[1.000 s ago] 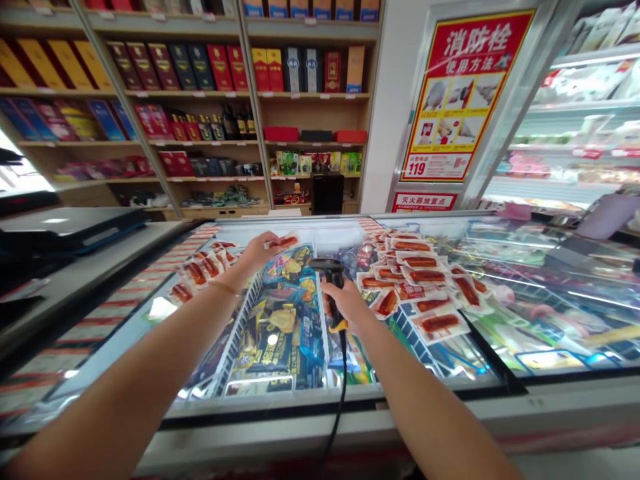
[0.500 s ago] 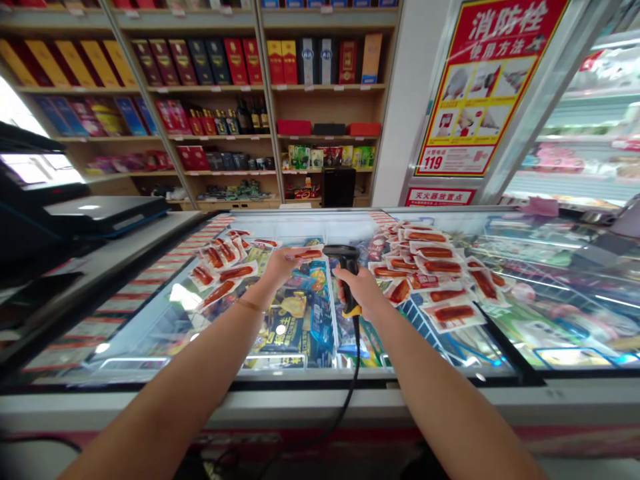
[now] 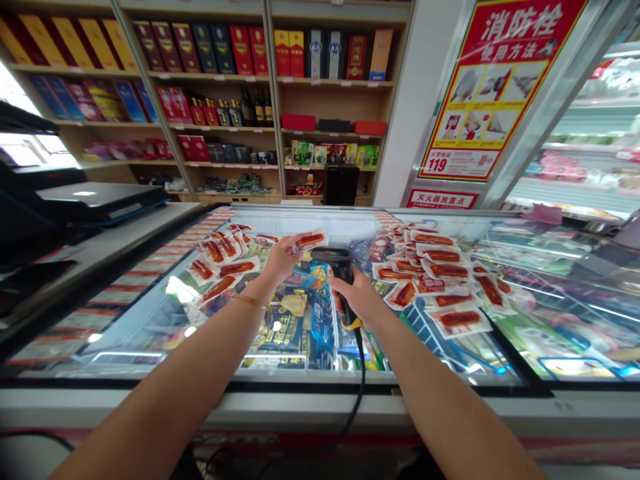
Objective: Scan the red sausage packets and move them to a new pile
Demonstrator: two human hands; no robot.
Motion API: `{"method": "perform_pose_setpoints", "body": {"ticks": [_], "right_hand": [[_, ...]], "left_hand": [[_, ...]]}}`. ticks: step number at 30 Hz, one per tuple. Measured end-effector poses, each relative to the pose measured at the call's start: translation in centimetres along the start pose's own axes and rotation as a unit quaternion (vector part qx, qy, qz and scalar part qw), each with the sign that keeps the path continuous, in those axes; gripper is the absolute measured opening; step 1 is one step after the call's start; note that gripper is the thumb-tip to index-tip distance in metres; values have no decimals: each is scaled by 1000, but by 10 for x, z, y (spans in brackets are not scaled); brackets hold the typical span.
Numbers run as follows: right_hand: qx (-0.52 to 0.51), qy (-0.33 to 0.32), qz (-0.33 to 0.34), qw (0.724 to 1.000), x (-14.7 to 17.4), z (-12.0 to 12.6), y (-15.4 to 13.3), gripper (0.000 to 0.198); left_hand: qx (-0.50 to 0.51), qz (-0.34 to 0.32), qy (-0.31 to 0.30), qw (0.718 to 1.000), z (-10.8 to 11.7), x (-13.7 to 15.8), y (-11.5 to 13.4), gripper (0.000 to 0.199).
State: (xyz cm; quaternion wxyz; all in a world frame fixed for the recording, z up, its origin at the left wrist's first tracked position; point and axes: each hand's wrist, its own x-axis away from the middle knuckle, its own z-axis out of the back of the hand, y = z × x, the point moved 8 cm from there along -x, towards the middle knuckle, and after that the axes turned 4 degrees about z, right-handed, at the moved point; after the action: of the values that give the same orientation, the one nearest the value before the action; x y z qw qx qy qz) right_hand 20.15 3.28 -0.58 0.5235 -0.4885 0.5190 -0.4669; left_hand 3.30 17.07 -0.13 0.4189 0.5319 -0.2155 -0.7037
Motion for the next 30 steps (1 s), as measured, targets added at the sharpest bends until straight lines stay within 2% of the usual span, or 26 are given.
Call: {"method": "perform_pose_setpoints", "body": {"ticks": [6, 13, 24, 27, 30], "right_hand": [[21, -2, 12, 1000, 3, -5, -4, 29], [23, -8, 13, 1000, 5, -4, -7, 28], [1, -13, 18, 1000, -1, 2, -3, 27], [-25, 12, 0, 1000, -3, 11, -6, 24], [-33, 39, -3, 999, 4, 30, -22, 21]], "left_hand": [[-24, -18, -17, 999, -1, 2, 14, 54], [-39, -34, -11, 999, -3, 2, 13, 50], [36, -27, -28, 999, -9, 0, 2, 46], [10, 0, -58, 998, -18, 5, 10, 51], [-28, 7, -90, 995, -35, 6, 32, 54]]}}
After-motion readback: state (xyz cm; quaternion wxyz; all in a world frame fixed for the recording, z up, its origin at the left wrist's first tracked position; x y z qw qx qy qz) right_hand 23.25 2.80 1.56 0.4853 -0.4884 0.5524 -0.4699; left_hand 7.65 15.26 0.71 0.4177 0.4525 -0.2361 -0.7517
